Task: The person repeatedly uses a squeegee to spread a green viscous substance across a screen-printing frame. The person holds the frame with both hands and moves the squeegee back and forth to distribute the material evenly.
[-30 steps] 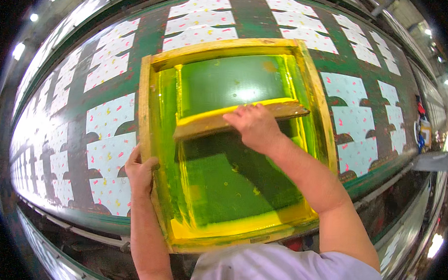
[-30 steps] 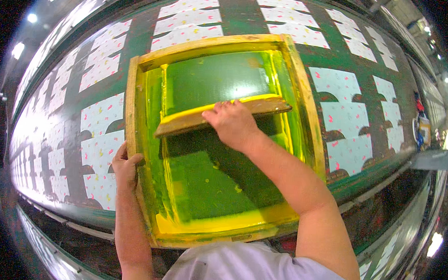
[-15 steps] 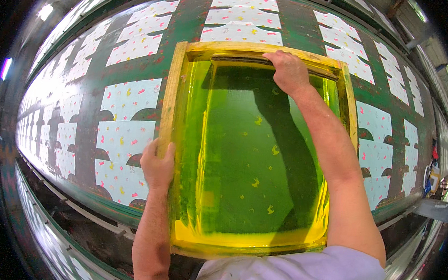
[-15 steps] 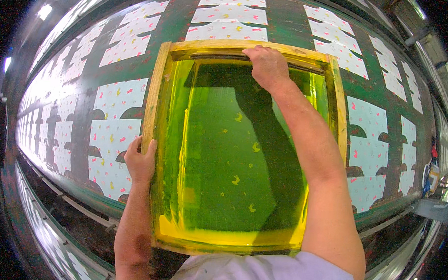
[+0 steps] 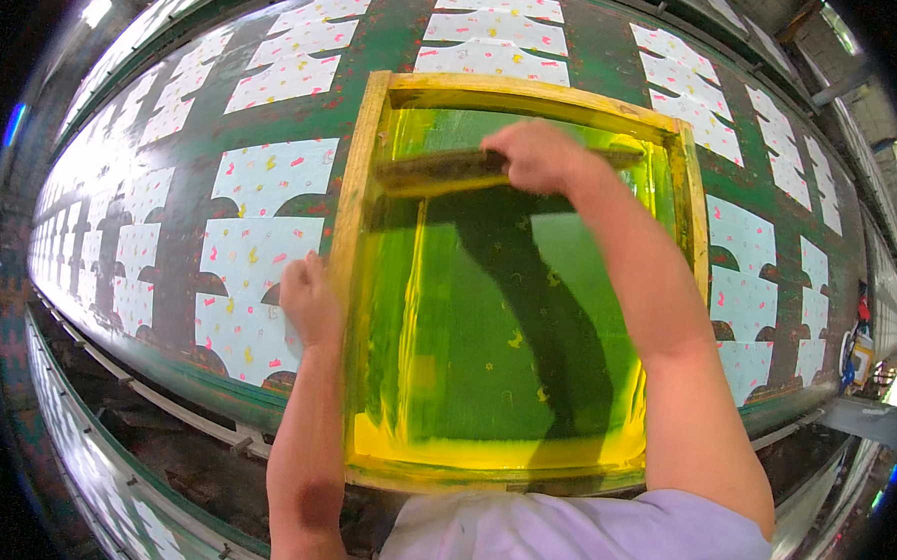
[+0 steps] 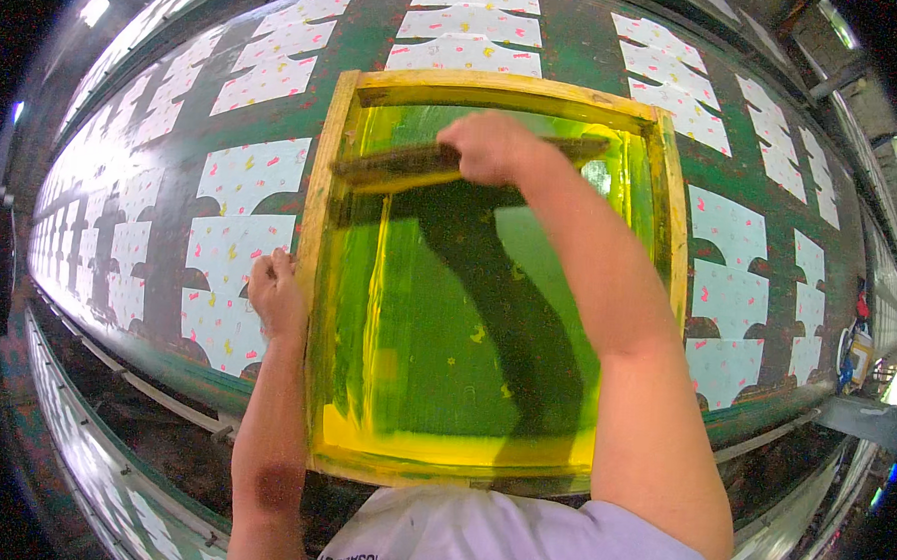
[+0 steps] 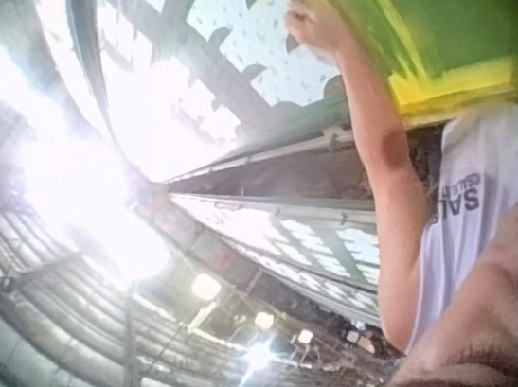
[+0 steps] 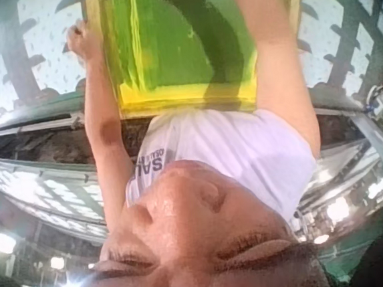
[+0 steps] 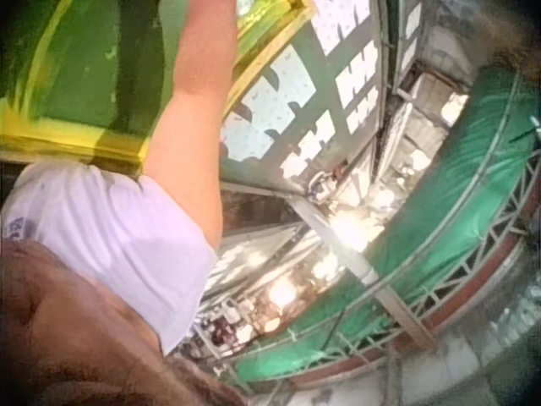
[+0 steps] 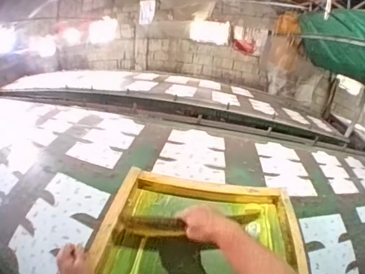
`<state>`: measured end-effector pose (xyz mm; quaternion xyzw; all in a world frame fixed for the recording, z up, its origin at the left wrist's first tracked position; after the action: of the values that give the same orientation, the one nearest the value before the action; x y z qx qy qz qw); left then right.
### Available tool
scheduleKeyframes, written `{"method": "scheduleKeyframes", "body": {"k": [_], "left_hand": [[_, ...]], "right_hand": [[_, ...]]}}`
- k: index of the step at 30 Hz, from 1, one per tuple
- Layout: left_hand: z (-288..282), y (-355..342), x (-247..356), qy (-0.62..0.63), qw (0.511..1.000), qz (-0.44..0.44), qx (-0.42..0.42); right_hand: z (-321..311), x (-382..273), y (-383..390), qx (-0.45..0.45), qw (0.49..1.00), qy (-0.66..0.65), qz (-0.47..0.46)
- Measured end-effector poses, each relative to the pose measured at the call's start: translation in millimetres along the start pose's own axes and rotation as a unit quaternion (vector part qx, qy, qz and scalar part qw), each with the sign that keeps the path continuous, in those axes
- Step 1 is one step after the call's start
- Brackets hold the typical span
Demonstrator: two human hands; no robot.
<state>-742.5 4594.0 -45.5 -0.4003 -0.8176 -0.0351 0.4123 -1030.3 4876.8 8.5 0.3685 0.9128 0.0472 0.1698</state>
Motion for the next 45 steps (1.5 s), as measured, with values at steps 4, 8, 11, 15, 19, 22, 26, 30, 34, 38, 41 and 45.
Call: {"method": "scheduleKeyframes", "body": {"k": [4, 8, 11, 15, 19, 22, 26, 30, 34, 38, 41, 45], "left_hand": [[3, 0, -7, 0.047, 0.998, -0.030, 0.004], [1, 0, -2, 0.098, 0.995, -0.004, 0.035], [2, 0, 1, 0.119, 0.992, 0.017, 0.032], [9, 0, -2, 0.122, 0.992, 0.032, 0.011], [11, -2, 0, 0.089, 0.992, 0.092, 0.018], [14, -1, 0, 0.088, 0.994, 0.072, -0.003], [9, 1, 5, 0.061, 0.995, 0.079, -0.020], [7, 2, 12, 0.042, 0.994, 0.097, -0.022], [9, 0, 14, 0.035, 0.995, 0.089, -0.020], [9, -1, 15, 0.016, 0.998, 0.058, -0.028], [6, 1, 17, 0.026, 0.999, 0.031, -0.019], [5, 3, 20, 0.016, 0.999, 0.036, -0.014]], "right_hand": [[35, -61, 91, -0.008, 0.999, -0.011, -0.034], [65, -124, 189, -0.017, 0.999, -0.012, -0.025], [82, -167, 260, -0.018, 1.000, -0.014, -0.005], [106, -213, 338, -0.014, 0.999, -0.020, 0.031], [117, -243, 385, 0.089, 0.994, -0.030, 0.053], [120, -248, 396, 0.130, 0.989, -0.032, 0.055], [115, -218, 385, 0.008, 0.993, -0.060, 0.102], [85, -161, 354, -0.049, 0.984, -0.081, 0.152], [49, -91, 297, 0.074, 0.983, -0.051, 0.160], [21, -13, 214, 0.245, 0.961, -0.013, 0.124], [11, 43, 148, 0.301, 0.946, 0.023, 0.121], [3, 97, 79, 0.333, 0.936, 0.059, 0.102]]}}
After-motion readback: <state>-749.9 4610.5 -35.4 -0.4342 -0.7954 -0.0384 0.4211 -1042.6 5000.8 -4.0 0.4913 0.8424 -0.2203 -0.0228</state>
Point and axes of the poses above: each hand's wrist, its own y-axis away from the middle knuckle, its own z-axis out of the palm, x = y × z, the point moved 6 cm from there along -y, towards the middle knuckle, and after that the axes turned 9 degrees about z, right-handed, at the moved point
